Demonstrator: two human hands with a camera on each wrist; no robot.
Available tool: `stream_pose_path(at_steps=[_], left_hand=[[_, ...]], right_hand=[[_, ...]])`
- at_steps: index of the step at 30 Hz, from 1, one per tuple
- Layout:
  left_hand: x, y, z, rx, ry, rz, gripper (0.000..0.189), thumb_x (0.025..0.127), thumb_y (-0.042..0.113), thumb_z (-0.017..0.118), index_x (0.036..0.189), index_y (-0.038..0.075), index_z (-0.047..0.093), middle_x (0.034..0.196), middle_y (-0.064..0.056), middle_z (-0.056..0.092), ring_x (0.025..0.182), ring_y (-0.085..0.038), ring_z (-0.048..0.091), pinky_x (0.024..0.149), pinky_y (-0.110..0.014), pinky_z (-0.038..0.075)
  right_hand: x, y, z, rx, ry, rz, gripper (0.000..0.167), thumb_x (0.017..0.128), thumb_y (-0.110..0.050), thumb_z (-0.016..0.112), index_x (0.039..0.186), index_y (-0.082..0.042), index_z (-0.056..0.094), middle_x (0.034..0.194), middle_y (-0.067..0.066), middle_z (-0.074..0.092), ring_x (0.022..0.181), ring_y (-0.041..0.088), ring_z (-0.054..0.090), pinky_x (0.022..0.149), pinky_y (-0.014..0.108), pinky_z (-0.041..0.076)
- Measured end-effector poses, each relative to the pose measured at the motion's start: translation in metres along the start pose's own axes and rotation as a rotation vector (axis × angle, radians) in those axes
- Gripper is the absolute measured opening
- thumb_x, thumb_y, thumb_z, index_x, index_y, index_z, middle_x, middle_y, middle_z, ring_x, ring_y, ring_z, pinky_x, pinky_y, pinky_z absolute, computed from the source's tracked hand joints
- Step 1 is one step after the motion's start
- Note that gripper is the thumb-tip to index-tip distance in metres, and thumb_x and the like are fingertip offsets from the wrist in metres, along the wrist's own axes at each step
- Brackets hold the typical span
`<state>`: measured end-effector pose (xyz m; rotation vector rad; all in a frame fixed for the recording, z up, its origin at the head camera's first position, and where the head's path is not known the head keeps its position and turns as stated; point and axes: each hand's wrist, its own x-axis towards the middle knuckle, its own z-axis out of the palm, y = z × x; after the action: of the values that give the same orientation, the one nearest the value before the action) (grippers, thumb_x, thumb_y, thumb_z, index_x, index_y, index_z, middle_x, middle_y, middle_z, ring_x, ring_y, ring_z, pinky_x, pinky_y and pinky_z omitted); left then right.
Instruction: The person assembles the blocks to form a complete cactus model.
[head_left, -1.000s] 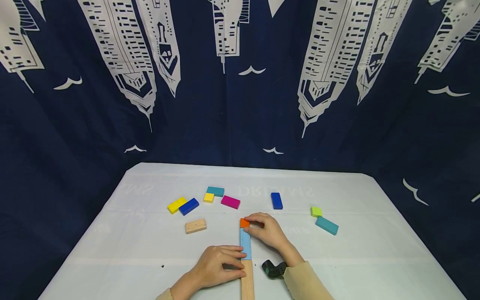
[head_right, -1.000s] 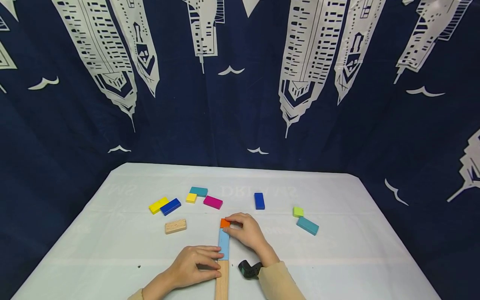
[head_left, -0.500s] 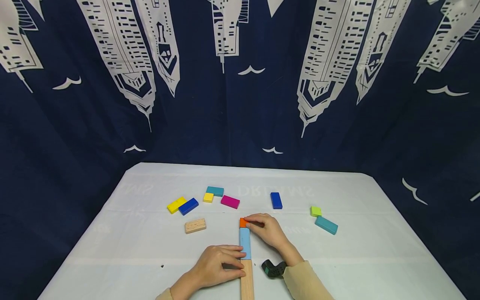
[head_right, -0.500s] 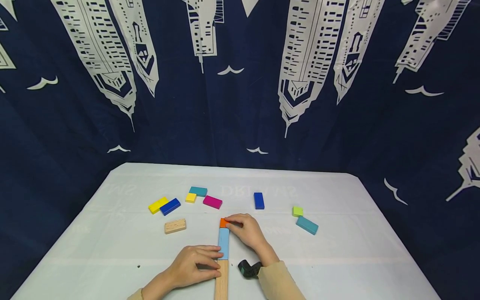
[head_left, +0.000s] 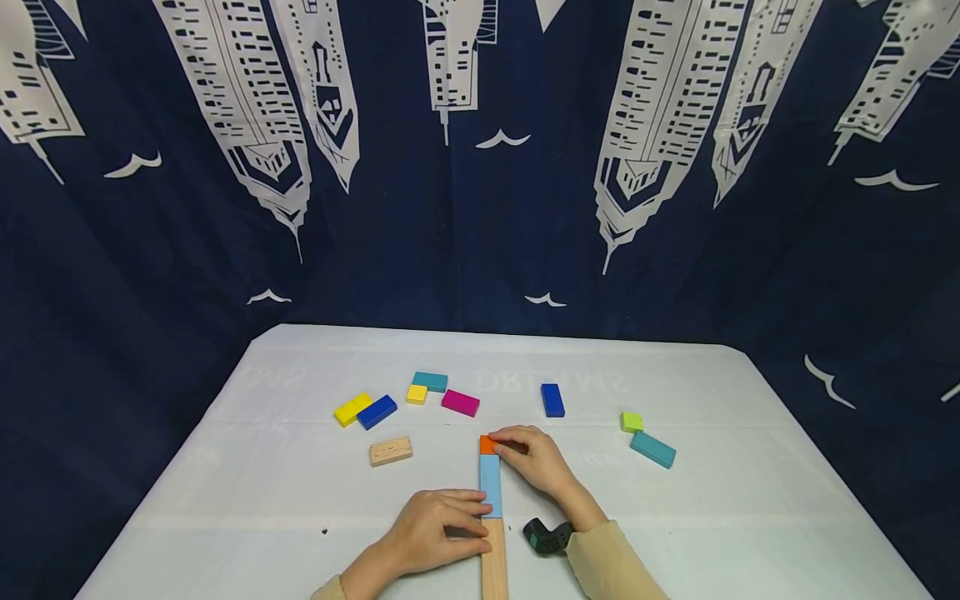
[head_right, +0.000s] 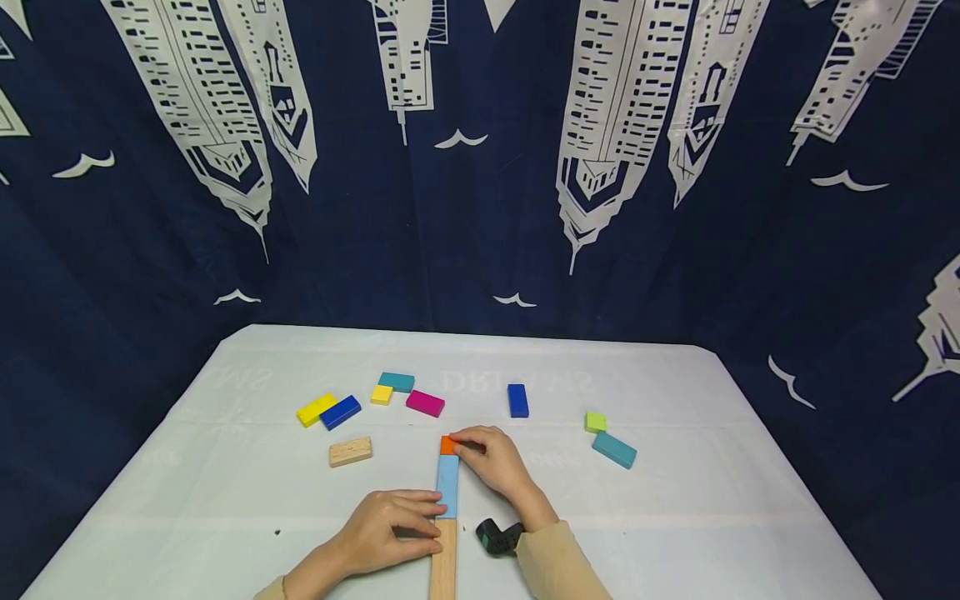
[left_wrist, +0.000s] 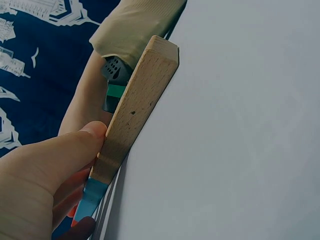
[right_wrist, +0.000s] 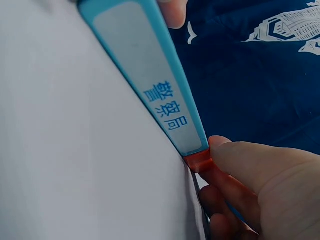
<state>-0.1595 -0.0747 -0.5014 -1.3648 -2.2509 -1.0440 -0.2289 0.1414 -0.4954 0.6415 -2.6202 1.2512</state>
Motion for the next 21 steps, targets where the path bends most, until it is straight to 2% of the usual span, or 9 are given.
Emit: stream_pose_path(at_steps=[3,10,17,21], left_hand=[[-0.0001,-0.0005,0.0002,0.011,0.001,0.009,0.013,0.081,0.033,0.074,0.082,0.02,0.077,0.103,0.004,0.07,0.105,-0.01,0.062,0.088,-0.021,0.048],[-0.0001,-0.0003,0.0008,-0.029,-0.005,-0.036,0.014,0.08,0.034,0.075,0.081,0.02,0.077,0.103,0.006,0.07,0.106,-0.007,0.06,0.089,-0.02,0.047],[0.0003,-0.0008,0.0013,0.011,0.016,0.019,0.014,0.08,0.033,0.074,0.081,0.019,0.077,0.103,0.004,0.07,0.105,-0.009,0.062,0.088,-0.02,0.047],[0.0009,0.0006,0.001,0.008,0.013,0.011,0.014,0.08,0.033,0.074,0.081,0.019,0.077,0.103,0.005,0.07,0.104,-0.009,0.062,0.088,-0.019,0.047]], right_hand=[[-0.0004,0.0011,0.0002,-0.007,-0.002,-0.007,0.017,0.086,-0.016,0.068,0.103,-0.014,0.073,0.102,-0.003,0.069,0.099,0.02,0.059,0.087,0.039,0.047],[-0.0004,0.0011,-0.0001,-0.008,0.001,-0.024,0.017,0.085,-0.014,0.069,0.102,-0.013,0.073,0.101,-0.002,0.069,0.097,0.02,0.059,0.086,0.038,0.048],[-0.0004,0.0006,-0.0009,0.005,-0.001,-0.017,0.018,0.085,-0.014,0.069,0.103,-0.014,0.073,0.102,-0.003,0.069,0.099,0.02,0.059,0.087,0.038,0.047],[-0.0006,0.0018,-0.0007,-0.001,0.002,-0.019,0.018,0.085,-0.015,0.069,0.103,-0.015,0.073,0.102,-0.003,0.069,0.097,0.02,0.059,0.083,0.034,0.048]])
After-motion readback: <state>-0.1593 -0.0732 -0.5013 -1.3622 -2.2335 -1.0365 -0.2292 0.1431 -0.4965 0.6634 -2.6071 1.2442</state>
